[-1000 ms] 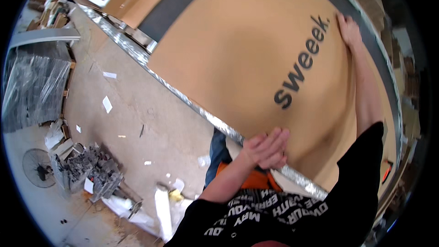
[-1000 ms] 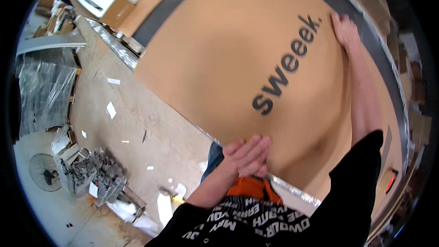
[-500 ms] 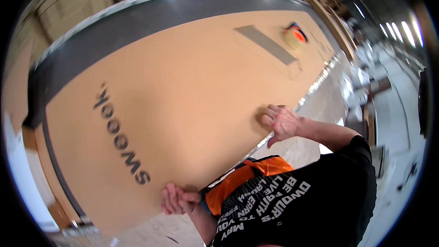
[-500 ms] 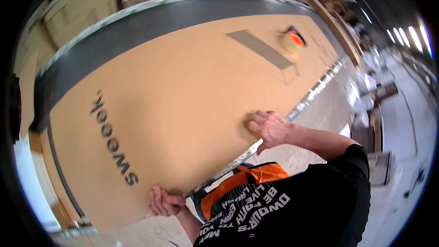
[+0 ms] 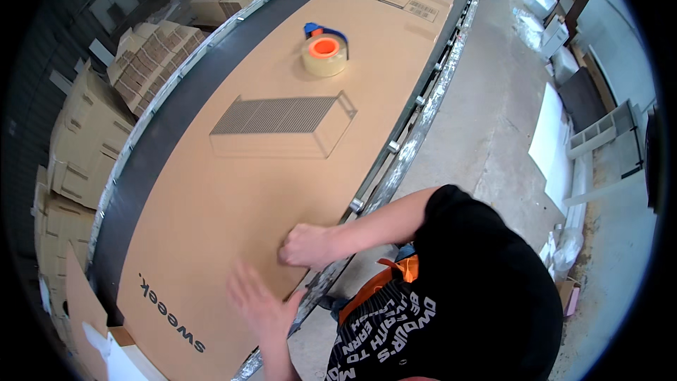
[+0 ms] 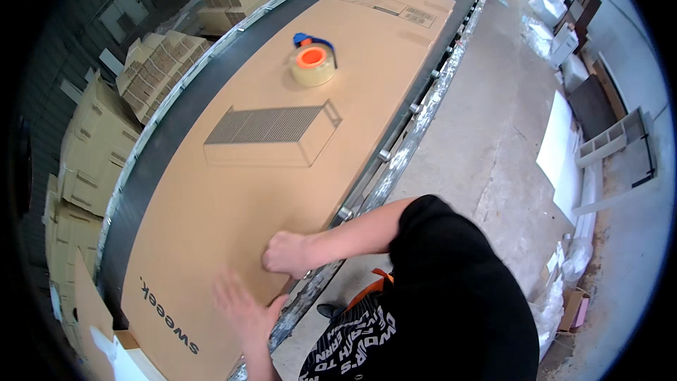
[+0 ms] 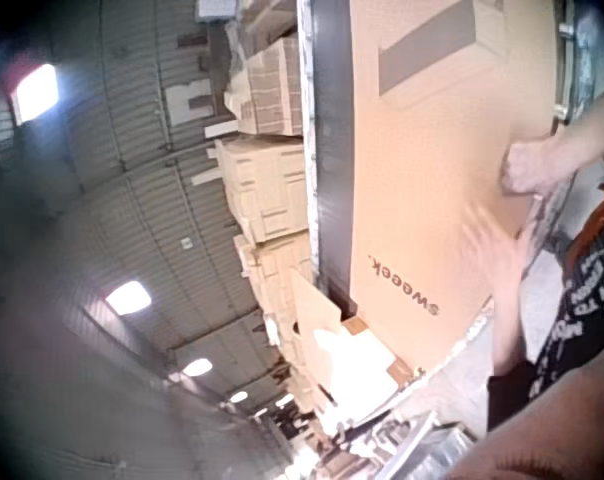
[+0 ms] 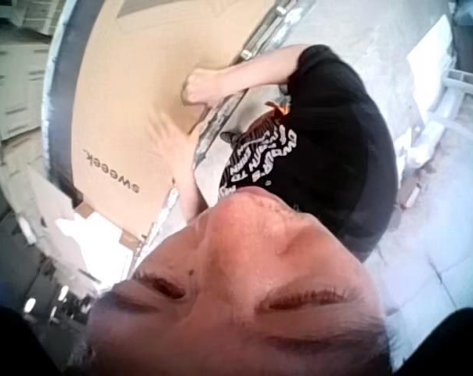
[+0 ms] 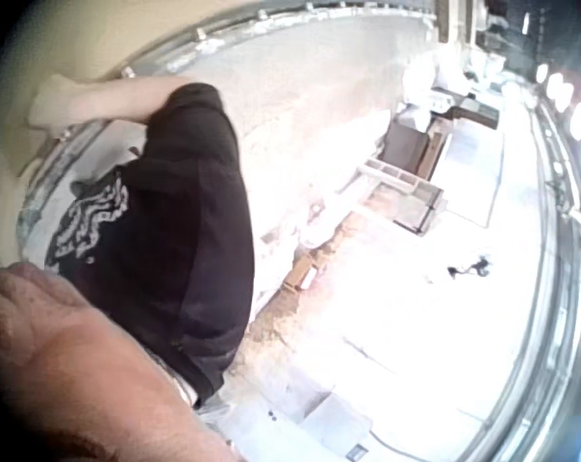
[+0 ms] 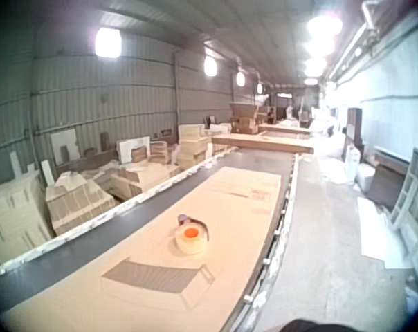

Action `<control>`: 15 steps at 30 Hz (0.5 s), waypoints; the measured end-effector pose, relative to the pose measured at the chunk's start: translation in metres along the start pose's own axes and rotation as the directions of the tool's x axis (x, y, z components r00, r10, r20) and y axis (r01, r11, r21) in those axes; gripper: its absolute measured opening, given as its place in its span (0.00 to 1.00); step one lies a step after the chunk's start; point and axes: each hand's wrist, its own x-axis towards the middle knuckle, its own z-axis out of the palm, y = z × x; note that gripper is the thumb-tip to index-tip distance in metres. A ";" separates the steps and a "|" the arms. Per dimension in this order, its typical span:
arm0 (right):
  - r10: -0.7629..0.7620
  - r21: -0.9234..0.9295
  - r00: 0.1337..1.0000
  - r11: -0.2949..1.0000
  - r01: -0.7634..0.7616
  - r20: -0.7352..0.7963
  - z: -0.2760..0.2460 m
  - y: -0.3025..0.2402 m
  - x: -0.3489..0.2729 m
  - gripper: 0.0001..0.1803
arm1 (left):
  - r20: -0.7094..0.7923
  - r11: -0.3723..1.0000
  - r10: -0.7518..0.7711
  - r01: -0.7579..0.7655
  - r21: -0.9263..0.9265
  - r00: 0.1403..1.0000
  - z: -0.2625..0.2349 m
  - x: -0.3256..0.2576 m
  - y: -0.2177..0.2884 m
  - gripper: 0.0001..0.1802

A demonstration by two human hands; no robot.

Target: The person seals a long cardboard box with tape, then picks up white furniture panels and places them inside the box on a conveyor belt.

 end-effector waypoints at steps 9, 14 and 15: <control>0.012 -0.084 0.951 0.996 -0.040 -0.309 -0.019 0.089 -0.111 0.07 | -0.105 0.941 0.227 -0.246 -0.235 0.968 0.058 0.036 0.013 0.63; 0.383 -0.377 0.918 0.840 -0.391 -0.098 -0.102 0.233 -0.254 0.28 | -0.029 0.949 0.234 -0.235 -0.212 0.972 0.046 0.042 0.032 0.59; 0.333 -0.304 0.935 0.885 -0.354 -0.119 -0.095 0.246 -0.259 0.22 | -0.030 0.944 0.247 -0.248 -0.217 0.969 0.044 0.047 0.034 0.59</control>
